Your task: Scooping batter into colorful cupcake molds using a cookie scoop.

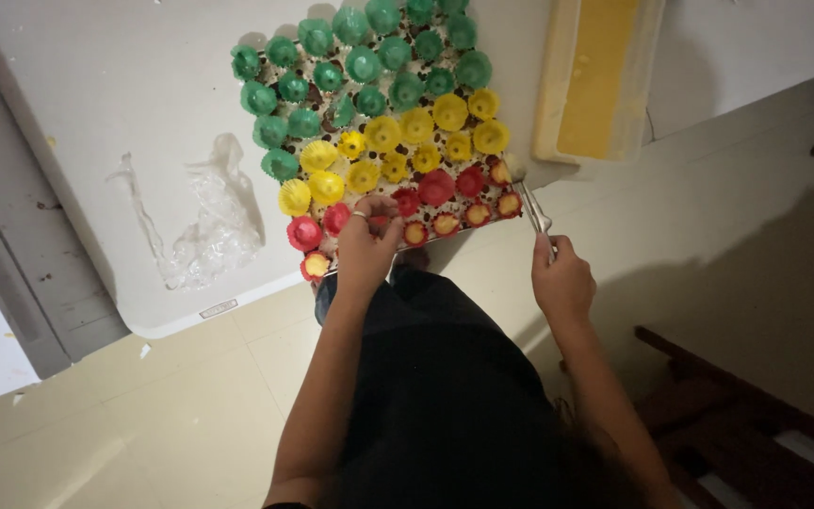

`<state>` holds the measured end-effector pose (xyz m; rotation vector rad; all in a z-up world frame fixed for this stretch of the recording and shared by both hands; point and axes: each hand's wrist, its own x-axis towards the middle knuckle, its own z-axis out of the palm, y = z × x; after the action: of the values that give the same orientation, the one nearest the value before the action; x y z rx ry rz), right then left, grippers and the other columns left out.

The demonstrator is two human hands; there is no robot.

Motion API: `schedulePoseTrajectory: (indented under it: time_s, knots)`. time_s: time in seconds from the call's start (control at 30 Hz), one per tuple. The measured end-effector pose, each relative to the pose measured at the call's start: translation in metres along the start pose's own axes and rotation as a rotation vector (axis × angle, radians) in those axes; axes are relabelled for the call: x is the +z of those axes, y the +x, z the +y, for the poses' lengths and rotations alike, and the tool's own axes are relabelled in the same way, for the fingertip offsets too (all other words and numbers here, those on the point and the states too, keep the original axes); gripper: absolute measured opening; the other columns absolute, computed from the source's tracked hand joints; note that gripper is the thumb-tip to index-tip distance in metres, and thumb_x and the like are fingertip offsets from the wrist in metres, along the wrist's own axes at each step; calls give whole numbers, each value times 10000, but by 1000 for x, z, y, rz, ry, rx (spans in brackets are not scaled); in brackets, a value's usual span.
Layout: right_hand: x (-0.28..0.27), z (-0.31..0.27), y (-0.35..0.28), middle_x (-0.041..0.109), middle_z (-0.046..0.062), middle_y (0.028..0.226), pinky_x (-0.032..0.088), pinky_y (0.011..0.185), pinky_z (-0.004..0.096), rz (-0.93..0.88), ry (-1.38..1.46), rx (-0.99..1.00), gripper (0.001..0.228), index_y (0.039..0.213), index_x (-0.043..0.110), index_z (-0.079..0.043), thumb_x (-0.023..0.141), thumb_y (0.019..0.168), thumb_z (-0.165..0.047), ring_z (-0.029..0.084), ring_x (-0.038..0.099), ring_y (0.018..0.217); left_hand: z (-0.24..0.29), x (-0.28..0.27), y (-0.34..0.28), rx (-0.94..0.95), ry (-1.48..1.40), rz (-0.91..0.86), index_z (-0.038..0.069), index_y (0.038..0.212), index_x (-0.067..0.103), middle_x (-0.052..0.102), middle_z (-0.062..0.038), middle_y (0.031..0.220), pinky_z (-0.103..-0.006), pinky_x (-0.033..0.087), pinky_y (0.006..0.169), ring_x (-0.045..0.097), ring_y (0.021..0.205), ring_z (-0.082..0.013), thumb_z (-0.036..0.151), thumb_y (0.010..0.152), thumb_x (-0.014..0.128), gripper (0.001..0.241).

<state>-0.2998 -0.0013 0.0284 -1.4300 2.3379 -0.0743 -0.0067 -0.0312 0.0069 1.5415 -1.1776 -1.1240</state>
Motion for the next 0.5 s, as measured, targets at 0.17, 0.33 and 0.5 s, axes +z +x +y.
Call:
schedulePoseTrajectory:
  time_s: [0.17,0.33,0.5]
  knots:
    - [1,1,-4,733,164,820,549,678,471,13,46,-42,502,1157,685,-35,486,1070,-487,343,726,756,12,-7,-3,-92,22,-8,46,1150,649,754,-36,994,-263,519,667,655,733,-102,137,906,715,269]
    - [0,-4,-6,733,161,869,542,687,466,30,72,-75,489,1175,659,-12,480,1075,-456,329,717,770,14,-11,-6,-131,15,-15,40,1140,666,756,-43,970,-268,517,668,646,721,-124,143,908,726,261]
    - [8,8,-1,733,160,925,534,698,466,92,94,-149,492,1179,662,4,491,1087,-448,338,701,805,18,-17,-9,-120,-11,-20,40,1129,674,746,-44,979,-256,540,693,678,758,-104,154,929,745,241]
